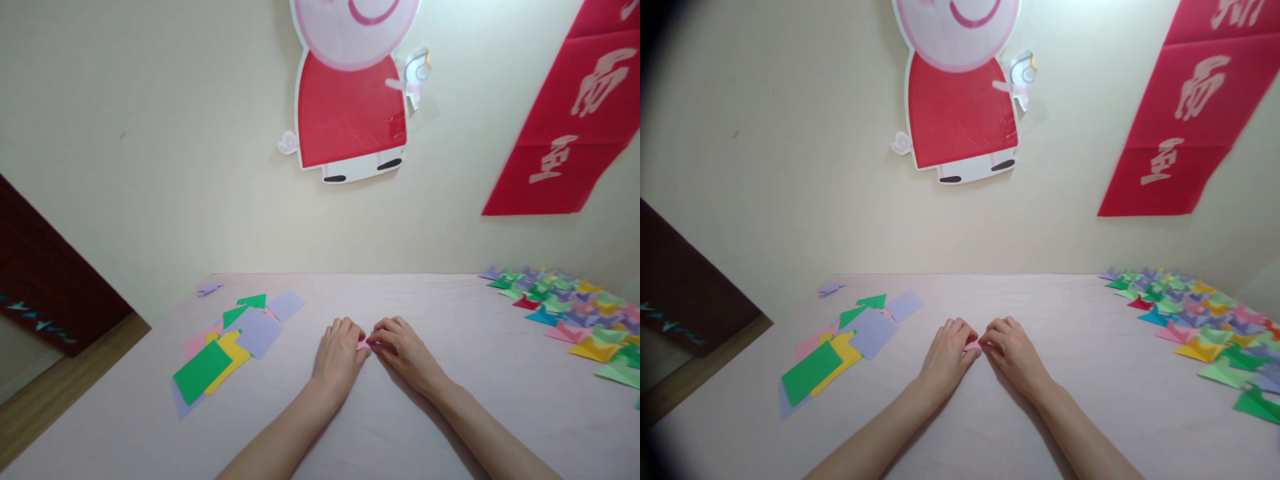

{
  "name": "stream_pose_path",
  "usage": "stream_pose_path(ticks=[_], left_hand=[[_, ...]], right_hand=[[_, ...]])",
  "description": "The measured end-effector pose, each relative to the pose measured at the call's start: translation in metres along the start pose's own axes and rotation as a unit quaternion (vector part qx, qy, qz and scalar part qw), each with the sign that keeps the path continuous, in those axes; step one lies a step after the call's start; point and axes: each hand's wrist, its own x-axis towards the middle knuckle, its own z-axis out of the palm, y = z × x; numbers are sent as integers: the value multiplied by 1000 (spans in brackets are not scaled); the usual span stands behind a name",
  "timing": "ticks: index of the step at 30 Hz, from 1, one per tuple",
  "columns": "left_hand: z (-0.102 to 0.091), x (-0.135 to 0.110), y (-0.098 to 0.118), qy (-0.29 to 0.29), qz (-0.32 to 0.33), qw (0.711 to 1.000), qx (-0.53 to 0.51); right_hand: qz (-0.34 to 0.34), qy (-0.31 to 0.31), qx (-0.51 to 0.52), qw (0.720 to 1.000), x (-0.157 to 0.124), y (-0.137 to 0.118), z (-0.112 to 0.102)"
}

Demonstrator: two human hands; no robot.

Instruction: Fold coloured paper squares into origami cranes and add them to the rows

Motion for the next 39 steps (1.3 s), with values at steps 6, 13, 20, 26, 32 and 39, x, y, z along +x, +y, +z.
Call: stream_pose_path(ticks=[6, 13, 20, 26, 32, 39], left_hand=[[6, -2, -8, 15, 16, 999, -34], [11, -2, -10, 42, 36, 997, -62], [5, -2, -6, 52, 45, 995, -69], [4, -3, -5, 47, 46, 996, -56], [2, -4, -6, 48, 49, 996, -59], [2, -3, -9, 44, 46, 997, -52]], right_hand=[[-27, 6, -15, 1000, -2, 6, 0], [-1, 17, -14, 1000, -3, -1, -3], [9, 21, -14, 1000, 0, -4, -2], [21, 29, 23, 999, -1, -7, -4], [37, 36, 59, 997, -2, -6, -8], [46, 29, 76, 996, -1, -5, -8]])
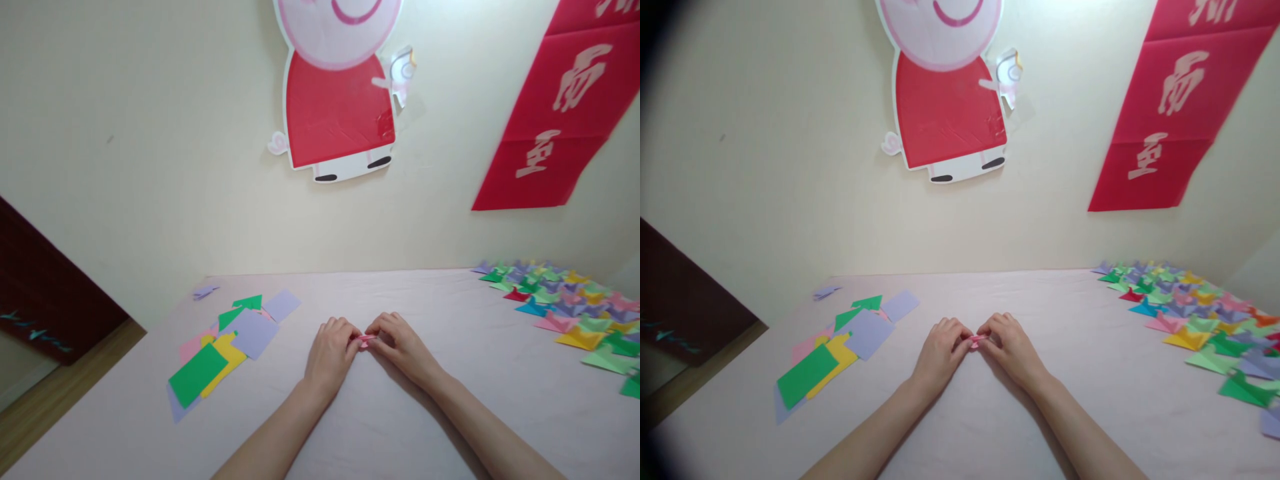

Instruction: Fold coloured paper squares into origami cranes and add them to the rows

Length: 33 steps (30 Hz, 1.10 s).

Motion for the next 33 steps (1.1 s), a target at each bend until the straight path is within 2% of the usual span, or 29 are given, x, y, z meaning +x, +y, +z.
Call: stream_pose_path(ticks=[9, 18, 33], left_hand=[[-1, 0, 1, -14, -6, 1000, 6], [7, 10, -3, -20, -31, 999, 9], [4, 11, -2, -31, -1, 999, 24]], right_hand=[[31, -13, 2, 999, 1, 7, 1], [32, -22, -27, 999, 3, 11, 6], [16, -32, -54, 998, 8, 10, 6]])
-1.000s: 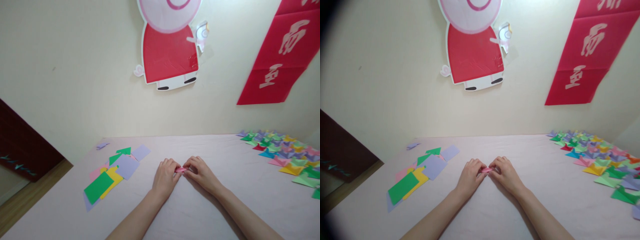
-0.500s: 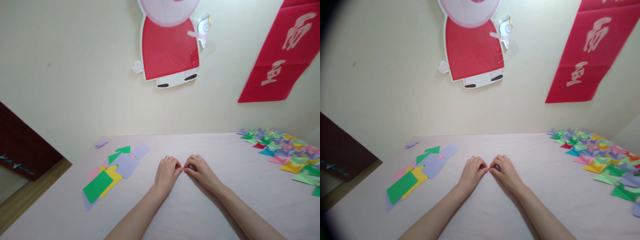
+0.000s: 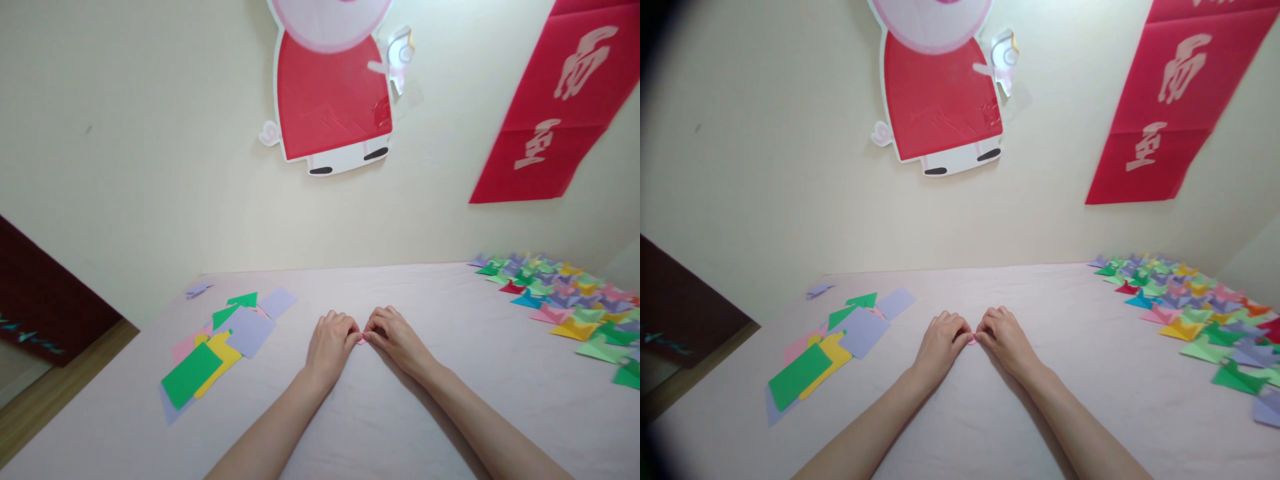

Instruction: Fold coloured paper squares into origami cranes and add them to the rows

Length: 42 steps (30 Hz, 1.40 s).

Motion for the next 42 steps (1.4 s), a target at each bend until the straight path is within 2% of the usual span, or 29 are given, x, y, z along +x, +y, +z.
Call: stream_pose_path(ticks=[18, 28, 35, 42], left_hand=[[3, 0, -3, 5, 32, 999, 30], [0, -1, 3, 1, 42, 998, 44], [-8, -2, -9, -35, 81, 996, 20], [-8, 1, -14, -43, 96, 995, 2]], right_hand=[[-16, 2, 0, 1000, -2, 4, -2], [-31, 11, 2, 999, -8, 8, -6], [-39, 0, 5, 999, -4, 3, -2], [-48, -24, 15, 998, -5, 3, -12]])
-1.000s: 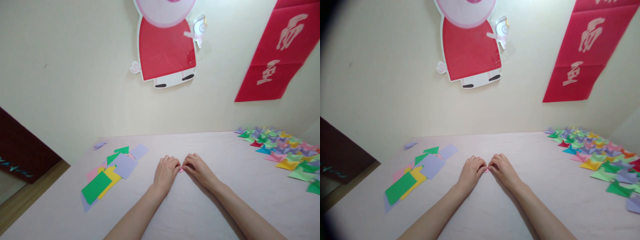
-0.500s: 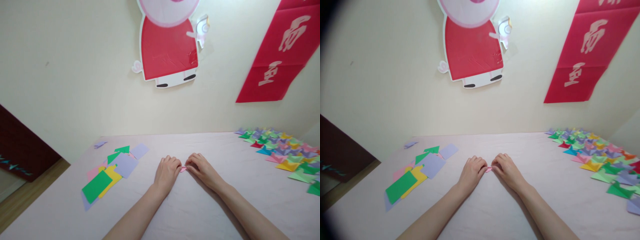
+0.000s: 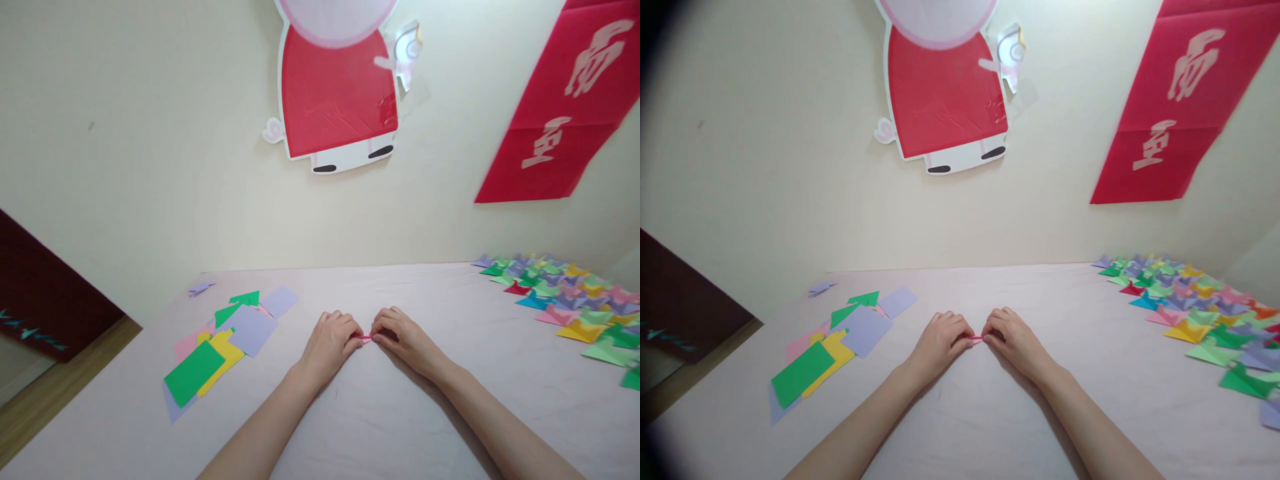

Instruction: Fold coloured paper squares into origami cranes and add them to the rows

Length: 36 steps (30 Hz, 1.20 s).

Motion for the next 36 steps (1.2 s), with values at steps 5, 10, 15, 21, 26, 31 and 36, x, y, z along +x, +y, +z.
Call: stream_pose_path(ticks=[5, 10, 15, 21, 26, 31, 36], left_hand=[[0, 0, 0, 6, -4, 1000, -12], [0, 0, -1, 12, -20, 999, -23], [7, 0, 2, 39, -56, 997, -23], [9, -1, 5, 59, -69, 995, -48], [9, -2, 4, 66, -69, 993, -73], [10, -2, 3, 77, -74, 990, -89], [10, -3, 3, 82, -76, 990, -92]], right_hand=[[-5, -3, -10, 1000, 0, -3, -2], [-4, 11, -23, 1000, 3, 0, 6], [1, 19, -28, 999, 5, 1, 10], [1, 25, -27, 999, 4, -2, 7], [12, 29, -13, 999, 3, 0, 6], [23, 37, 4, 999, 3, 2, 5], [22, 43, 14, 999, 2, 3, 3]])
